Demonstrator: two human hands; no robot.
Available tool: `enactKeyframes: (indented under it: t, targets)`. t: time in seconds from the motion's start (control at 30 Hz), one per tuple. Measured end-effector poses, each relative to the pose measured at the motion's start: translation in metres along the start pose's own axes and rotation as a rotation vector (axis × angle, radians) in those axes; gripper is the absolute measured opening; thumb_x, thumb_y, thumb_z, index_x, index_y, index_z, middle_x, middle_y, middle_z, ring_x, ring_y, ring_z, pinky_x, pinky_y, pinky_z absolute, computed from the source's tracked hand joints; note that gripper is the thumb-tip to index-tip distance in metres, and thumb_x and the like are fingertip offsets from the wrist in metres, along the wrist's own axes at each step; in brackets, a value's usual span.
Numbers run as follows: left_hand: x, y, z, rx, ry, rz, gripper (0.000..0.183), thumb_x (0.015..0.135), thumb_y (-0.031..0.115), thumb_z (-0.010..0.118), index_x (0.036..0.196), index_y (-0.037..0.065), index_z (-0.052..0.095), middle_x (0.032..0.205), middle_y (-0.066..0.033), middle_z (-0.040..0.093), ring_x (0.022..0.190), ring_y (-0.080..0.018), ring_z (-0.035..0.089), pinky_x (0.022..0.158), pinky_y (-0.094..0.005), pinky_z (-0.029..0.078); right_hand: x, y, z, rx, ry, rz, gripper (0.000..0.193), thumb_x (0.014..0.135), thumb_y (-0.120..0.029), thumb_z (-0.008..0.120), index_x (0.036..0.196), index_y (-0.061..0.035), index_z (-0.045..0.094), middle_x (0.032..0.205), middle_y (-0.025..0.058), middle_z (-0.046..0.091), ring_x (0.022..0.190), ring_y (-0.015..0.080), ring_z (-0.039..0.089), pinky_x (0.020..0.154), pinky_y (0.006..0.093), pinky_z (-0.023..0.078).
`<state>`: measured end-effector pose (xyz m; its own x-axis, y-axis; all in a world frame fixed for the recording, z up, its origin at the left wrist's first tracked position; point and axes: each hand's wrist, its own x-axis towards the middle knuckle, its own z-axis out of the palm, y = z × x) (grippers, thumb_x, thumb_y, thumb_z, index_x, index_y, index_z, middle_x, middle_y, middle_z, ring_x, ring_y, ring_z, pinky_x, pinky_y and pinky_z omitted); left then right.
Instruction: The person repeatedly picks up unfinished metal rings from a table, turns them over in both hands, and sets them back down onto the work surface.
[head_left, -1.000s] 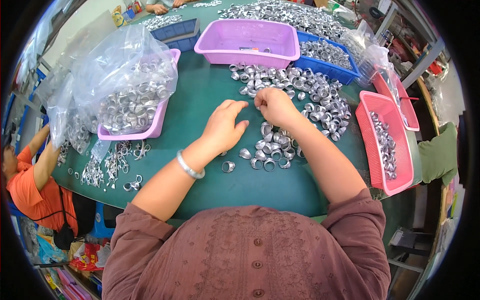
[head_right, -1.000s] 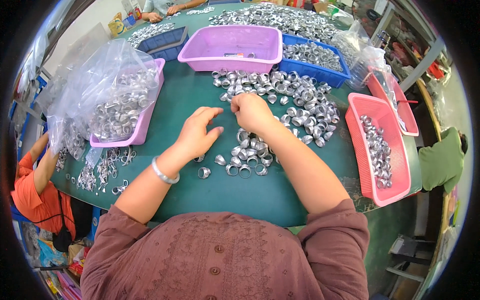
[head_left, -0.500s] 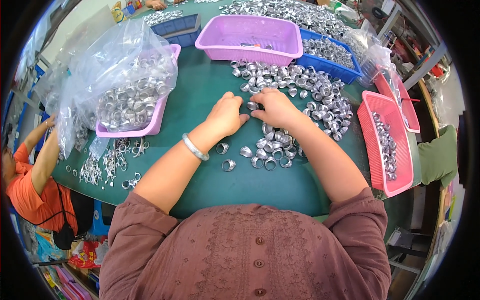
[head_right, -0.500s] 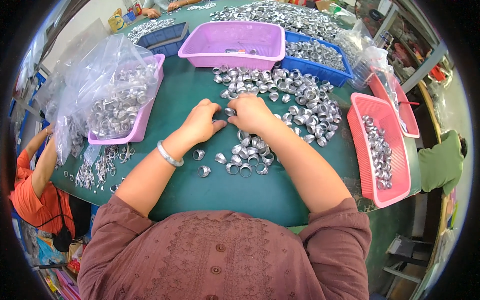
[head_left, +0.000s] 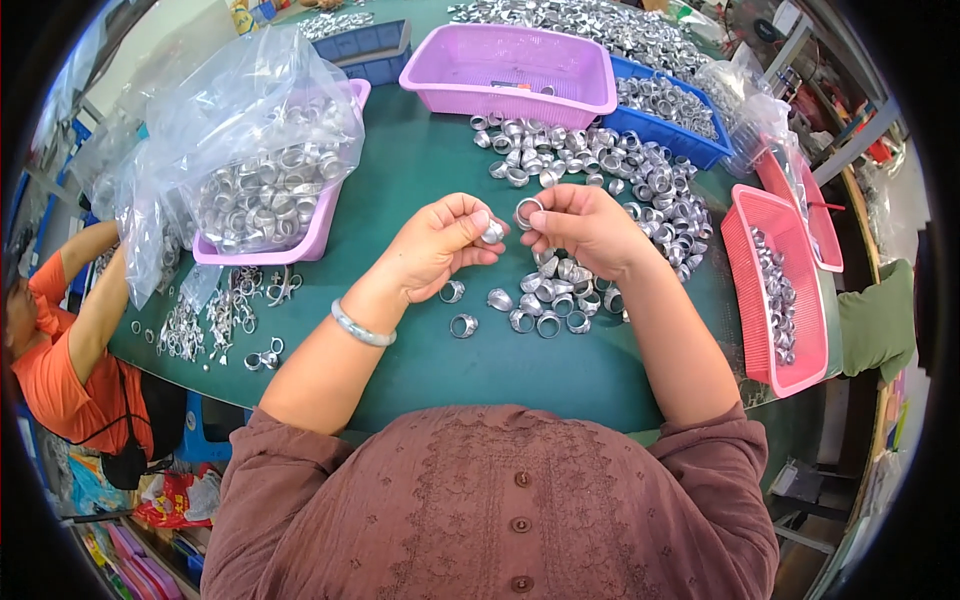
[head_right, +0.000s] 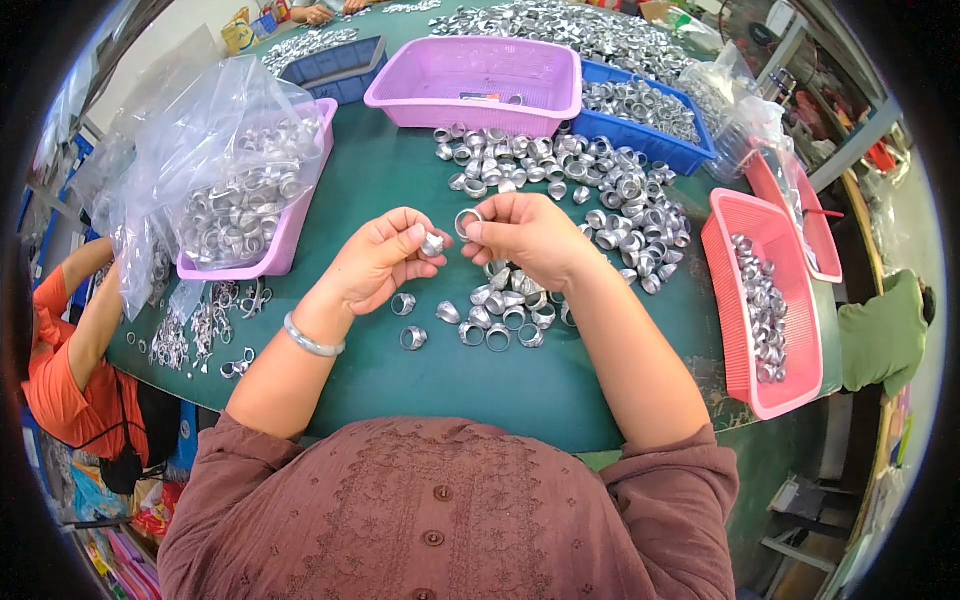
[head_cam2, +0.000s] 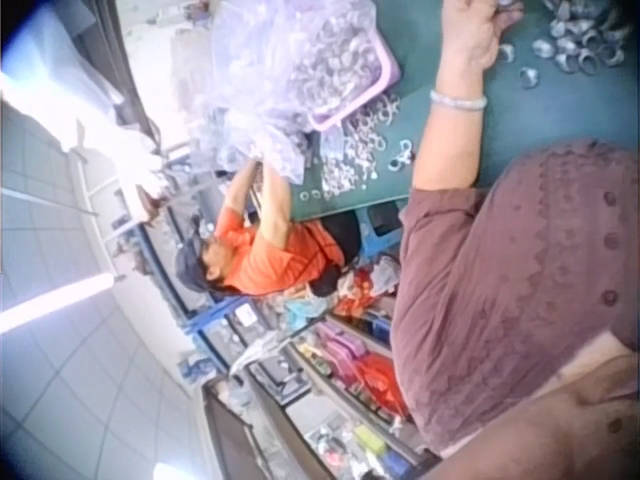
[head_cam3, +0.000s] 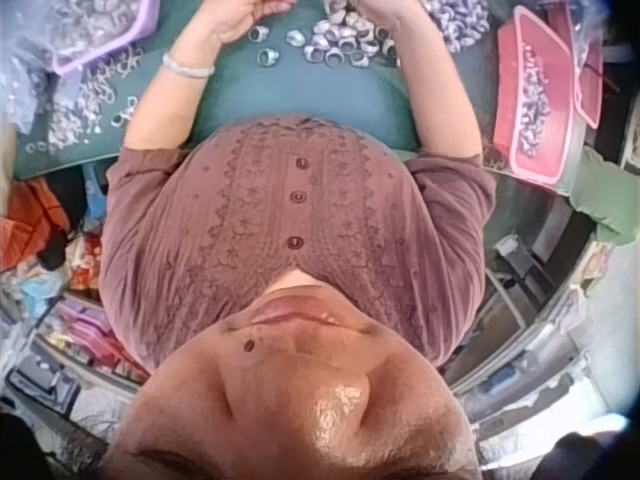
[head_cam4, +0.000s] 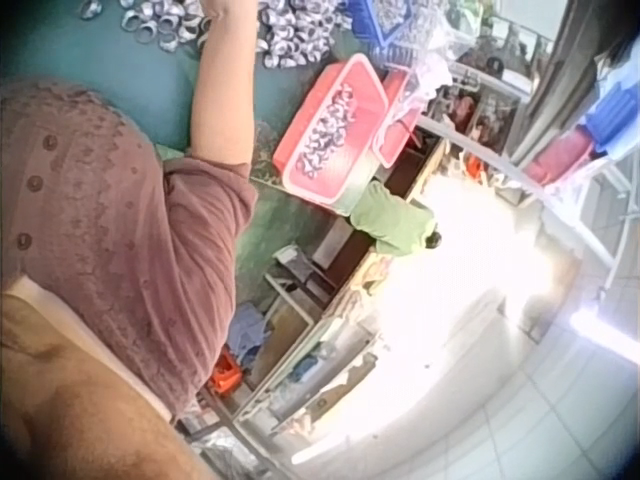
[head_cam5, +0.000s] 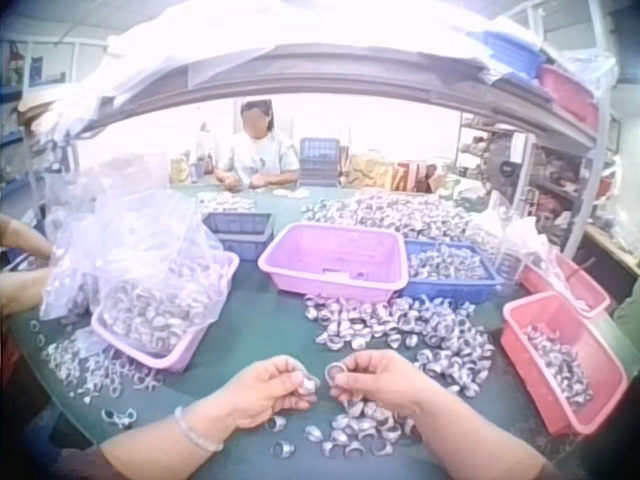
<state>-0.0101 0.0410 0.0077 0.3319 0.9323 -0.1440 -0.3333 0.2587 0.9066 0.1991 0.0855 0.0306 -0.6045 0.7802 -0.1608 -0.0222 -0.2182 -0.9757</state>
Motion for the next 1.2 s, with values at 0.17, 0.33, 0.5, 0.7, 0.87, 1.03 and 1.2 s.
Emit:
enactKeyframes:
  t: [0.17,0.33,0.5,0.7,0.87,1.03,1.2]
  targets:
    - [-0.015,-0.007,0.011,-0.18,-0.068,0.076,0.023,0.085,0.01,0.057,0.105,0.003,0.048,0.102,-0.011,0.056,0.091,-0.0158,0.057,0.08,-0.0254,0.048,-0.019,0.007,0.007,0.304,-0.063,-0.025,0.019,0.083,-0.006,0.058,0.099,0.0036,0.053,0.092,0.0097,0.058,0.081,0.0185,0.061,0.07,0.0267,0.05]
    - [-0.022,-0.009,0.02,-0.068,-0.003,0.197,0.045,0.076,-0.001,0.063,0.116,0.004,0.041,0.105,-0.0098,0.053,0.092,-0.0136,0.054,0.081,-0.0252,0.046,-0.027,0.011,0.01,0.431,-0.067,-0.057,0.034,0.083,-0.003,0.056,0.115,0.0003,0.047,0.097,0.0123,0.058,0.085,0.0208,0.061,0.073,0.028,0.051]
    - [-0.024,-0.017,0.02,0.494,0.057,0.53,0.068,0.068,-0.007,0.065,0.127,0.003,0.032,0.104,-0.0087,0.047,0.094,-0.014,0.047,0.08,-0.0263,0.042,-0.028,0.018,0.014,0.472,-0.15,-0.026,0.039,0.081,-0.001,0.057,0.118,0.0008,0.045,0.099,0.0134,0.058,0.086,0.0215,0.062,0.074,0.0277,0.052]
    - [-0.027,-0.015,0.021,0.692,0.056,0.653,0.068,0.068,-0.007,0.063,0.127,0.004,0.032,0.097,-0.0081,0.049,0.088,-0.0137,0.048,0.077,-0.0268,0.042,-0.027,0.022,0.014,0.479,-0.165,-0.006,0.037,0.081,-0.001,0.058,0.116,0.0007,0.046,0.1,0.014,0.059,0.086,0.0212,0.062,0.072,0.027,0.052]
    - [-0.028,-0.016,0.021,0.744,0.062,0.718,0.068,0.067,-0.007,0.063,0.127,0.004,0.032,0.093,-0.0077,0.051,0.085,-0.0138,0.049,0.075,-0.0267,0.042,-0.027,0.023,0.015,0.512,-0.217,0.005,0.033,0.085,-0.009,0.056,0.116,0.0002,0.047,0.102,0.0154,0.058,0.081,0.0191,0.061,0.07,0.0275,0.051]
    - [-0.028,-0.015,0.021,0.784,0.084,0.753,0.069,0.067,-0.007,0.063,0.127,0.004,0.032,0.091,-0.0071,0.052,0.084,-0.0138,0.051,0.075,-0.0272,0.043,-0.027,0.028,0.016,0.503,-0.245,0.003,0.034,0.088,-0.014,0.052,0.118,0.0002,0.046,0.101,0.0138,0.057,0.081,0.0179,0.059,0.069,0.0281,0.05]
    - [-0.03,-0.016,0.026,0.758,0.124,0.712,0.068,0.068,-0.007,0.063,0.128,0.006,0.034,0.089,-0.0067,0.054,0.081,-0.015,0.053,0.072,-0.0288,0.045,-0.026,0.031,0.017,0.508,-0.258,0.004,0.034,0.09,-0.018,0.048,0.119,0.0002,0.046,0.1,0.0107,0.057,0.082,0.0167,0.057,0.068,0.0288,0.048]
